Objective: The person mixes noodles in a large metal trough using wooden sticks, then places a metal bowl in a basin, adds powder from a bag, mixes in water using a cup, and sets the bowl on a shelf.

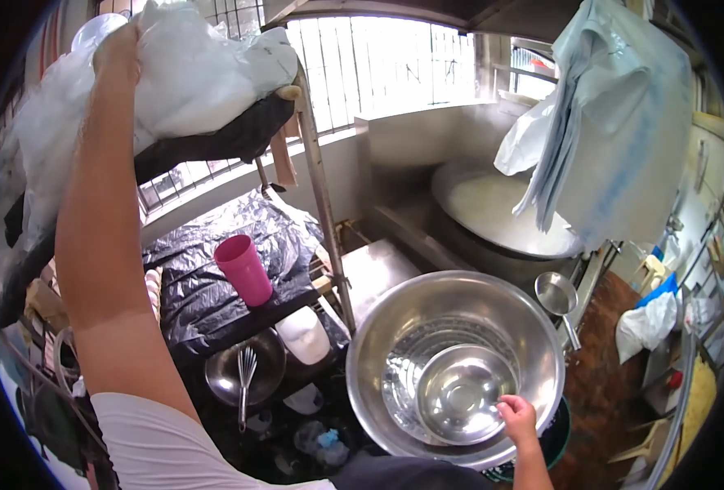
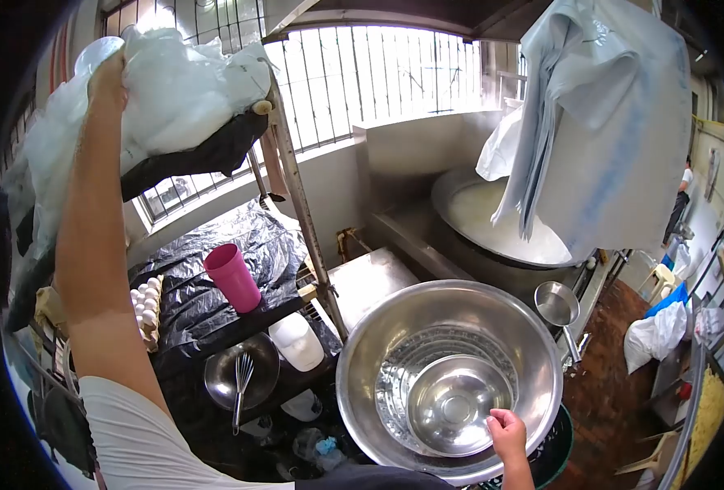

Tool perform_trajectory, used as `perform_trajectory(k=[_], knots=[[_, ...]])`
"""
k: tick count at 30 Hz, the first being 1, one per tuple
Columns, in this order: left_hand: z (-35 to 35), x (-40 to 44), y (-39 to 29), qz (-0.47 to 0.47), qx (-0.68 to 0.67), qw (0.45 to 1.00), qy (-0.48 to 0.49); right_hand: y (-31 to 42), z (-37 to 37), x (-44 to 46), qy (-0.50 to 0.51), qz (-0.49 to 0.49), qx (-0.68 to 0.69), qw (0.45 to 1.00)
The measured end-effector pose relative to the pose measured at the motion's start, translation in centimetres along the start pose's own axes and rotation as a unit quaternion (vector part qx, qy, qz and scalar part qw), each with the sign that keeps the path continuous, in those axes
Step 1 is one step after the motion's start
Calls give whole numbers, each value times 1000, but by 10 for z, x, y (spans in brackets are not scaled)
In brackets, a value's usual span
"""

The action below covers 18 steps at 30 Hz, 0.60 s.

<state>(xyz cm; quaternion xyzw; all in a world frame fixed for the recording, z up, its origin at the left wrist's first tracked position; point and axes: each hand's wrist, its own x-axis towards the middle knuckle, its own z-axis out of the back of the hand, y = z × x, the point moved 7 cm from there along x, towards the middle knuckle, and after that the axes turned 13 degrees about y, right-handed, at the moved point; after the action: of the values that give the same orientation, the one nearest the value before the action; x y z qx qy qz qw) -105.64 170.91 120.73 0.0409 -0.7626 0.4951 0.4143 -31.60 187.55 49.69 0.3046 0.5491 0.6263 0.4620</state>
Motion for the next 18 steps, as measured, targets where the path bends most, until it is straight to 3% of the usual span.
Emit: perform_trajectory(k=[6,12,16,18], knots=[[-26,-2,-82,-194,3,976,98,17,-7,-5,4,-13,36,999],[-18,-27,-132,-181,25,965,188,43,-6,0,12,24,70,997],[-40,-98,-134,-157,-143,941,264,80,-15,8,64,50,119,990],[-71,-201,-121,-133,-213,966,56,113,-26,6,123,63,133,981]])
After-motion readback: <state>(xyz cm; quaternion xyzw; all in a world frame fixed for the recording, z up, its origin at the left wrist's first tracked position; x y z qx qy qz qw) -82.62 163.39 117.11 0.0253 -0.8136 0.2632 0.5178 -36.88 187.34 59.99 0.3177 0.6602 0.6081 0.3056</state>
